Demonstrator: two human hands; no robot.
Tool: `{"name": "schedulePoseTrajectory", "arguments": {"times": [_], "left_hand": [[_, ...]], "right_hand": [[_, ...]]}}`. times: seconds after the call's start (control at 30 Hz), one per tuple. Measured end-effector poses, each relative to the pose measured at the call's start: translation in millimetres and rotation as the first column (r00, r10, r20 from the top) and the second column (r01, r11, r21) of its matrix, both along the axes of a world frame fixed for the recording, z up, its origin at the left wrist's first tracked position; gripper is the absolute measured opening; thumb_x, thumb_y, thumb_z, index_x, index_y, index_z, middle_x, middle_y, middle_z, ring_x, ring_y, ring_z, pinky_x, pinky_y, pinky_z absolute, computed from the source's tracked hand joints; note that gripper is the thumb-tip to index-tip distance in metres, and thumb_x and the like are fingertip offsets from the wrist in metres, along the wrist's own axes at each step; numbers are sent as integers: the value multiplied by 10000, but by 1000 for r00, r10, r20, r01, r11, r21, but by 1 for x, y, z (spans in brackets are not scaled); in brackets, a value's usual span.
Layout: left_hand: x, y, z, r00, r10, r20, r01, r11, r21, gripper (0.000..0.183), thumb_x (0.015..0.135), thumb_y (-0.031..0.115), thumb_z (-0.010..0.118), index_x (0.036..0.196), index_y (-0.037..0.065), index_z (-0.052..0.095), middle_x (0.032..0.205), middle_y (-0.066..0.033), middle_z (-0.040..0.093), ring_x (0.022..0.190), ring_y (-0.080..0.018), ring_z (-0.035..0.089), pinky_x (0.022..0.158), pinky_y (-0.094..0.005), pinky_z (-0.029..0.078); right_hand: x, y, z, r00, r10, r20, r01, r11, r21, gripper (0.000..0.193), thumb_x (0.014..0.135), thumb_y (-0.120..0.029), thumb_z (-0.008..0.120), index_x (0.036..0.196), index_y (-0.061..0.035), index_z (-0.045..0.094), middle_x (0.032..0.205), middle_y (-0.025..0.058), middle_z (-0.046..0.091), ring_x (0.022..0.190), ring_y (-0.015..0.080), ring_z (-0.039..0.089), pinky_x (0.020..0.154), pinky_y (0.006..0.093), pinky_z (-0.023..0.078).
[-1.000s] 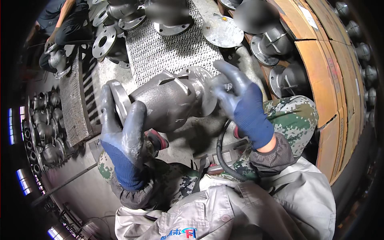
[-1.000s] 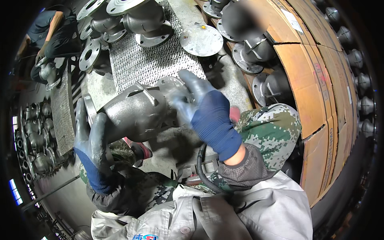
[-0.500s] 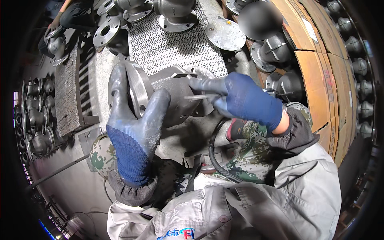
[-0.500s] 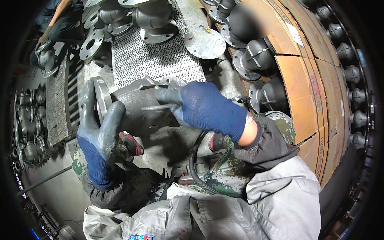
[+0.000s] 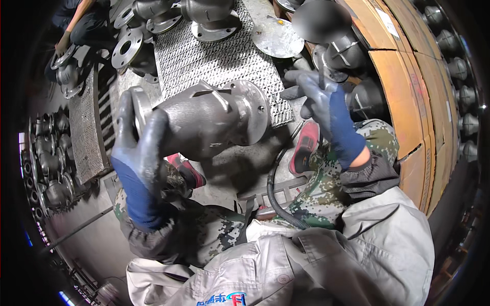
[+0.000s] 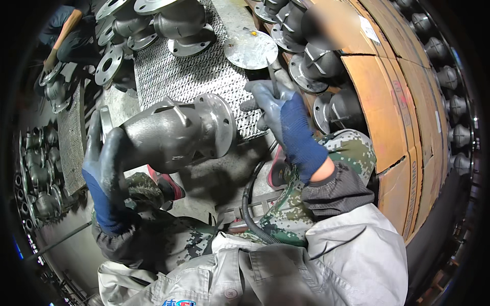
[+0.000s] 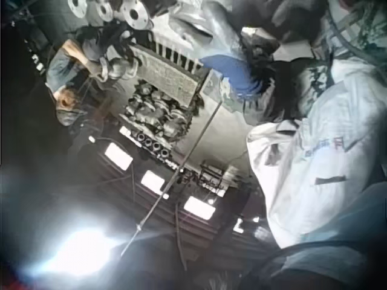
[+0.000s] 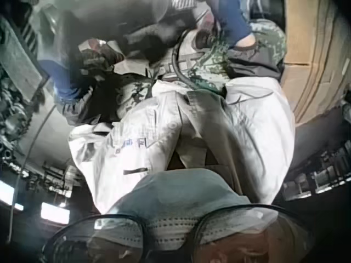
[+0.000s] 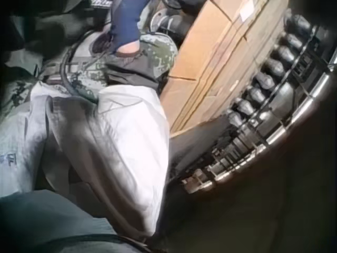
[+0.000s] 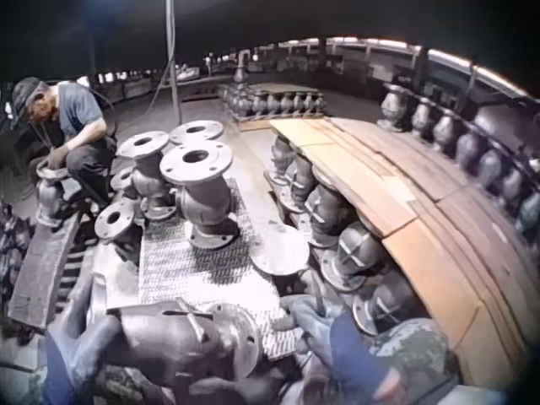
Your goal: The recorder is inspecting and cleaning metal valve or pipe castings, checking for defects and using a marker to label areas.
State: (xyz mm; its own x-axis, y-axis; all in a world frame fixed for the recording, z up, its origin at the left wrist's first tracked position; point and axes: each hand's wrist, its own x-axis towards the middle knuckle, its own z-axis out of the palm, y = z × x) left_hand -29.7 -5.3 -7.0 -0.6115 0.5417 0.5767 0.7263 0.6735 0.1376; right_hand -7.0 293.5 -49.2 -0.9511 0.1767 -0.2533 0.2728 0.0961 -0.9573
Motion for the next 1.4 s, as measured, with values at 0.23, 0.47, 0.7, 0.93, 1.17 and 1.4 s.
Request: {"name": "schedulePoseTrajectory", "arguments": {"times": [0.23, 0.47, 0.7, 0.93, 1.17, 1.4], "left_hand": [[-26, -62, -21, 908, 18, 418, -140, 955, 262, 383, 843, -41, 488, 1220, 22, 504, 1202, -257, 491, 968, -328, 582, 787, -356, 488], [-1, -72, -25, 445, -164, 880, -761, 448, 469, 258, 937, 251, 452, 957, 20, 564, 853, -25, 520, 691, -90, 490, 600, -237, 417], [12, -67, -17, 465, -250, 849, -839, 182, 513, 299, 958, 223, 453, 1093, -5, 592, 876, -28, 594, 702, -94, 538, 630, -237, 457], [14, -61, -8, 968, -84, 236, 29, 973, 231, 467, 817, 41, 596, 1265, -15, 474, 921, -160, 579, 699, -196, 569, 618, -306, 482], [42, -16, 12, 593, 157, 789, -661, 654, 367, 714, 839, 131, 631, 1418, -50, 255, 1096, -124, 591, 988, -142, 537, 882, -237, 416], [44, -22, -4, 670, 78, 738, -443, 840, 314, 630, 812, 410, 669, 1213, -33, 472, 1048, -219, 601, 979, -302, 613, 866, -380, 492]], "right_hand": [[14, -43, -84, 951, 50, 304, 7, 983, -181, 419, 940, -371, 486, 1118, -1, 569, 782, 22, 594, 527, 79, 523, 491, 211, 445], [11, -81, -97, 985, 103, 141, -76, 980, -183, 299, 972, -266, 472, 1092, -10, 569, 683, 55, 577, 520, 90, 528, 469, 261, 465], [4, -82, -89, 989, 71, 130, -60, 995, -84, 288, 958, -274, 477, 981, -7, 581, 631, -19, 490, 471, 49, 456, 442, 204, 391], [17, -79, -86, 960, 37, 276, -8, 994, -107, 339, 954, -311, 480, 919, 12, 575, 599, 10, 520, 410, 73, 450, 392, 235, 392], [29, -66, -104, 985, 48, 168, -34, 996, -88, 321, 960, -285, 472, 876, -10, 614, 639, -42, 499, 584, 41, 445, 507, 239, 381], [3, -32, -140, 852, 449, -270, -258, 808, 529, 289, 889, -257, 526, 976, -5, 637, 809, 82, 632, 689, 204, 590, 624, 366, 483]]}}
